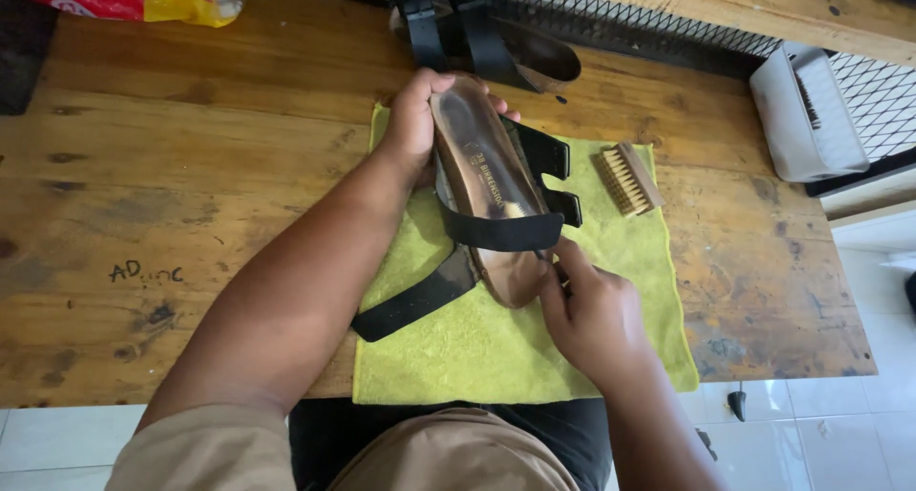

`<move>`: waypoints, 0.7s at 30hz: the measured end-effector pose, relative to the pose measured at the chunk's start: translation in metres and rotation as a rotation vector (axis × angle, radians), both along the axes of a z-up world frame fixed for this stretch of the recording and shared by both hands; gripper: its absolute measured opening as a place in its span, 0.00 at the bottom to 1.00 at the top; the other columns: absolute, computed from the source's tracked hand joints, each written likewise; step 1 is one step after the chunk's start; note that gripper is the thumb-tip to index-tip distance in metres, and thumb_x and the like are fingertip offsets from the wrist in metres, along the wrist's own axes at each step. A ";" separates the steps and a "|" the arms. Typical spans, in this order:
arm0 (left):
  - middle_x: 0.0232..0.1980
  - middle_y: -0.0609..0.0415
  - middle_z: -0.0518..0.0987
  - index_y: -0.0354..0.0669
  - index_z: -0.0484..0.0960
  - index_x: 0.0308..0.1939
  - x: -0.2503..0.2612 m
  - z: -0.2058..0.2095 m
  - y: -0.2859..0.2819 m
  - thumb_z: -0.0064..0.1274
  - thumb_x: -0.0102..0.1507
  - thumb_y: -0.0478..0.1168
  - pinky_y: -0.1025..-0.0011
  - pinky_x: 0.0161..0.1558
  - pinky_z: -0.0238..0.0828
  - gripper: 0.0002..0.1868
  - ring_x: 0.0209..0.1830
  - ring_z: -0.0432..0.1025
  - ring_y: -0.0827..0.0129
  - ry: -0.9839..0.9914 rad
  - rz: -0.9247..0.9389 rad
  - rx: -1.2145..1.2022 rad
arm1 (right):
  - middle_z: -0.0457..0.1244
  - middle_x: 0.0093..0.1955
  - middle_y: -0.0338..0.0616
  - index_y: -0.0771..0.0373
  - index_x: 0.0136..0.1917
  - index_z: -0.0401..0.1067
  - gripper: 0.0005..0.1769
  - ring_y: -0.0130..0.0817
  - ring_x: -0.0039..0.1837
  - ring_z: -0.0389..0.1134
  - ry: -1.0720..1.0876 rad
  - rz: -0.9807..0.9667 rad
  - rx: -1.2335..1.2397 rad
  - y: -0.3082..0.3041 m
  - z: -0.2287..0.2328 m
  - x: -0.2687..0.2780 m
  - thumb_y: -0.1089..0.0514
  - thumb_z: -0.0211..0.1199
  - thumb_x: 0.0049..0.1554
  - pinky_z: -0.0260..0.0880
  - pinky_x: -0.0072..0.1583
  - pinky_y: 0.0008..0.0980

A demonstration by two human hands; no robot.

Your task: Cleaning the footbed and straps of a sandal using a small brush on a workbench.

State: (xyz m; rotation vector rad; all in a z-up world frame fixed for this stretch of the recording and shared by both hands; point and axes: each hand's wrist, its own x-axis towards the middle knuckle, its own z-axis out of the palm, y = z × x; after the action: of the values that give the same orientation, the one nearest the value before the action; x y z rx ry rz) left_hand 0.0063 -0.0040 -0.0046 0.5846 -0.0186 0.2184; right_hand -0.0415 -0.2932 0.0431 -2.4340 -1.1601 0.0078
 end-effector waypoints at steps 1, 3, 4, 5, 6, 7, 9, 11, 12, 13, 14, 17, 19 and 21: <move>0.37 0.36 0.82 0.33 0.80 0.37 0.001 -0.002 0.001 0.39 0.58 0.47 0.45 0.47 0.74 0.21 0.48 0.79 0.36 -0.009 -0.008 0.002 | 0.63 0.26 0.38 0.56 0.60 0.68 0.13 0.43 0.25 0.64 -0.121 -0.030 -0.018 0.000 -0.005 0.000 0.56 0.54 0.61 0.60 0.30 0.40; 0.37 0.36 0.82 0.32 0.80 0.37 0.002 -0.003 0.001 0.38 0.59 0.47 0.44 0.46 0.75 0.21 0.48 0.78 0.35 -0.018 -0.016 0.004 | 0.61 0.23 0.39 0.55 0.53 0.70 0.08 0.44 0.23 0.62 -0.241 -0.060 -0.036 0.003 -0.011 -0.003 0.55 0.54 0.62 0.57 0.28 0.42; 0.37 0.36 0.82 0.33 0.80 0.37 0.001 -0.002 0.001 0.38 0.59 0.47 0.44 0.46 0.74 0.21 0.48 0.79 0.36 -0.006 -0.017 0.000 | 0.61 0.25 0.38 0.54 0.52 0.70 0.08 0.44 0.24 0.61 -0.267 -0.069 -0.037 0.005 -0.010 -0.005 0.55 0.54 0.62 0.57 0.28 0.43; 0.37 0.37 0.82 0.33 0.80 0.37 0.001 -0.001 0.000 0.38 0.59 0.47 0.44 0.46 0.74 0.21 0.48 0.79 0.37 0.006 -0.018 -0.004 | 0.62 0.26 0.38 0.54 0.52 0.70 0.08 0.43 0.24 0.60 -0.293 -0.077 -0.037 0.008 -0.010 -0.008 0.55 0.54 0.62 0.57 0.28 0.43; 0.37 0.37 0.82 0.33 0.80 0.37 -0.001 0.001 0.000 0.38 0.59 0.47 0.44 0.46 0.74 0.21 0.48 0.79 0.37 0.005 -0.017 -0.004 | 0.62 0.26 0.38 0.54 0.52 0.70 0.08 0.43 0.24 0.60 -0.294 -0.077 -0.037 0.011 -0.009 -0.009 0.55 0.54 0.62 0.57 0.28 0.43; 0.37 0.37 0.82 0.33 0.80 0.37 -0.002 0.002 0.000 0.38 0.59 0.47 0.45 0.48 0.74 0.21 0.48 0.79 0.38 0.007 -0.016 0.011 | 0.62 0.31 0.38 0.54 0.55 0.71 0.10 0.44 0.27 0.63 -0.325 -0.082 -0.039 0.015 -0.008 -0.011 0.55 0.54 0.61 0.58 0.28 0.43; 0.37 0.38 0.83 0.34 0.80 0.38 -0.003 0.001 0.001 0.37 0.60 0.47 0.46 0.49 0.74 0.21 0.48 0.79 0.39 0.009 -0.011 0.025 | 0.63 0.36 0.38 0.54 0.58 0.72 0.14 0.44 0.30 0.65 -0.356 -0.084 -0.042 0.018 -0.009 -0.014 0.56 0.54 0.60 0.58 0.28 0.43; 0.38 0.35 0.83 0.32 0.81 0.37 -0.001 -0.002 0.002 0.38 0.61 0.46 0.44 0.48 0.75 0.21 0.47 0.79 0.35 -0.034 -0.004 -0.010 | 0.64 0.43 0.43 0.55 0.55 0.70 0.12 0.49 0.33 0.66 -0.350 -0.066 -0.049 0.018 -0.014 -0.016 0.58 0.55 0.57 0.60 0.28 0.47; 0.38 0.35 0.83 0.32 0.81 0.37 -0.002 -0.001 0.001 0.38 0.61 0.46 0.44 0.48 0.75 0.21 0.47 0.79 0.35 -0.034 0.001 -0.012 | 0.64 0.43 0.43 0.55 0.55 0.70 0.12 0.49 0.33 0.66 -0.351 -0.060 -0.050 0.018 -0.013 -0.020 0.58 0.55 0.57 0.60 0.28 0.47; 0.37 0.36 0.82 0.33 0.80 0.37 -0.003 0.001 0.000 0.38 0.60 0.47 0.44 0.48 0.74 0.21 0.48 0.79 0.37 -0.011 -0.003 -0.015 | 0.65 0.48 0.43 0.55 0.58 0.72 0.16 0.49 0.37 0.68 -0.327 -0.047 -0.045 0.017 -0.012 -0.023 0.57 0.55 0.57 0.65 0.30 0.48; 0.37 0.38 0.82 0.34 0.79 0.38 -0.003 0.002 -0.001 0.39 0.59 0.48 0.45 0.47 0.73 0.21 0.48 0.79 0.39 0.013 -0.009 -0.016 | 0.65 0.52 0.43 0.56 0.62 0.73 0.20 0.48 0.41 0.70 -0.303 -0.035 -0.038 0.017 -0.011 -0.027 0.56 0.55 0.57 0.69 0.32 0.49; 0.38 0.39 0.82 0.35 0.79 0.39 0.000 -0.003 0.002 0.38 0.59 0.49 0.47 0.46 0.74 0.22 0.49 0.79 0.39 0.019 -0.002 0.033 | 0.63 0.47 0.42 0.50 0.70 0.71 0.26 0.54 0.39 0.69 -0.114 -0.058 -0.095 0.007 -0.012 -0.033 0.52 0.56 0.58 0.69 0.36 0.54; 0.38 0.39 0.83 0.35 0.79 0.39 0.003 -0.006 0.005 0.36 0.60 0.49 0.46 0.47 0.75 0.22 0.49 0.80 0.39 -0.006 -0.004 0.069 | 0.62 0.41 0.38 0.52 0.72 0.69 0.28 0.48 0.33 0.66 -0.158 -0.007 -0.131 0.001 -0.012 -0.036 0.51 0.56 0.58 0.67 0.31 0.49; 0.38 0.39 0.83 0.35 0.79 0.40 0.003 -0.007 0.005 0.34 0.61 0.48 0.45 0.48 0.75 0.22 0.48 0.80 0.39 -0.032 -0.009 0.108 | 0.60 0.35 0.34 0.53 0.75 0.68 0.31 0.42 0.27 0.64 -0.202 0.041 -0.165 -0.005 -0.014 -0.040 0.50 0.56 0.59 0.64 0.27 0.45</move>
State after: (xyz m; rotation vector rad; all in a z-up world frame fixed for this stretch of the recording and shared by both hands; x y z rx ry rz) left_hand 0.0093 0.0013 -0.0113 0.6880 -0.0637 0.2189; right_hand -0.0814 -0.2980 0.0293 -2.6027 -1.3444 -0.1387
